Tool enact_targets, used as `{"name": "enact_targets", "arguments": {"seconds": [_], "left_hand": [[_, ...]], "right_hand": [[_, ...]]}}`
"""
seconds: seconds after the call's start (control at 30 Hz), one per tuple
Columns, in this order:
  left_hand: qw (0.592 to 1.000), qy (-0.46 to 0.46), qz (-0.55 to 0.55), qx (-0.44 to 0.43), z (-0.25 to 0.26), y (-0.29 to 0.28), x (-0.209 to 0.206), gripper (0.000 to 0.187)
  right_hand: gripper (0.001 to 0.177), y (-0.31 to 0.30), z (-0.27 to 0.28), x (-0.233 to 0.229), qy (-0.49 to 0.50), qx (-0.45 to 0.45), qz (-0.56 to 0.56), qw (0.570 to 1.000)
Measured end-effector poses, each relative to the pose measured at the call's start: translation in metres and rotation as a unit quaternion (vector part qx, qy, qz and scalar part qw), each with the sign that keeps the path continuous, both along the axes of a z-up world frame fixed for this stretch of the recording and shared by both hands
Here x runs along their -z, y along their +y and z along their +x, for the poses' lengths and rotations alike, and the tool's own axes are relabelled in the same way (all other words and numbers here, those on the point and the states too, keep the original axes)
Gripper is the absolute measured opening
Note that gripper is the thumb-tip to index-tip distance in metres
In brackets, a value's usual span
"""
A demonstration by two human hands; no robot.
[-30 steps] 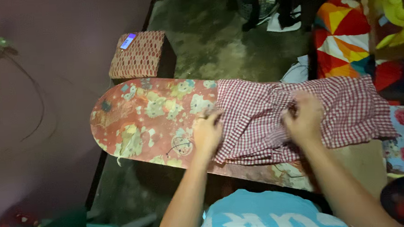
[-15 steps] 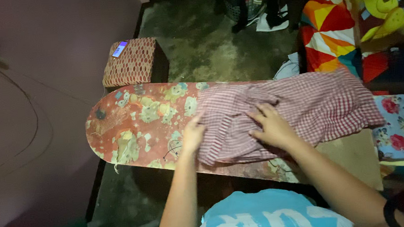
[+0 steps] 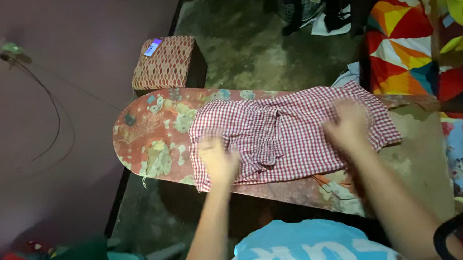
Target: The person folds a red-and-white checkered shirt on a small table, then folds a pink t-shirt. Both garments are folded by hand and placed on a nearby bed.
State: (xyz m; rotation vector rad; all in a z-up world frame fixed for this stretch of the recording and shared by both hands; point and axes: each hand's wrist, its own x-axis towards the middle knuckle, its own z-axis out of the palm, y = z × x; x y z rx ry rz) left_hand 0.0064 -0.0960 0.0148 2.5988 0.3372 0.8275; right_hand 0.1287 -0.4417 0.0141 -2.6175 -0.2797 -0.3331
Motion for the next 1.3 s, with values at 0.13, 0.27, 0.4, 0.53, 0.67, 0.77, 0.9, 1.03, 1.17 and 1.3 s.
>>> {"name": "enact_targets", "arguments": {"seconds": [0.13,0.27,0.4,0.53,0.67,0.77,0.9,1.03,1.17,1.3], "left_hand": [[0.983,0.107,-0.034,0.144,0.005,-0.057,-0.023,0.069],[0.961,0.232,-0.024,0.150,0.014,-0.082,-0.029,0.073],[0.968,0.203,-0.015,0.149,0.018,-0.082,-0.016,0.058],[0.956,0.253,-0.067,0.134,0.025,-0.075,-0.015,0.063],[0.937,0.301,-0.099,0.149,0.032,-0.069,-0.023,0.070],[0.930,0.316,-0.083,0.167,0.042,-0.063,-0.021,0.069],[0.930,0.316,-0.126,0.139,0.055,-0.058,-0.011,0.057],[0.939,0.300,-0.119,0.118,0.061,-0.061,-0.003,0.053],[0.943,0.298,-0.129,0.070,0.065,-0.058,0.015,0.047],[0.957,0.247,-0.135,0.077,0.060,-0.051,0.024,0.036]], "right_hand": [[0.086,-0.053,0.029,0.013,-0.041,0.108,-0.089,0.989],[0.057,-0.052,0.031,0.046,-0.015,0.121,-0.130,0.984],[0.031,-0.055,0.035,0.045,-0.022,0.118,-0.143,0.982],[0.032,-0.067,0.039,0.021,0.119,0.093,0.108,0.983],[0.066,-0.078,0.023,-0.008,0.443,0.004,0.246,0.862],[0.057,-0.078,0.015,-0.008,0.522,-0.162,0.138,0.826],[0.051,-0.067,0.008,0.001,0.466,-0.071,0.458,0.754],[0.051,-0.029,0.019,-0.020,0.251,-0.146,0.578,0.763],[0.039,0.007,0.025,-0.031,0.276,-0.199,0.720,0.605],[0.046,0.050,0.018,-0.045,0.310,-0.091,0.720,0.615]]}}
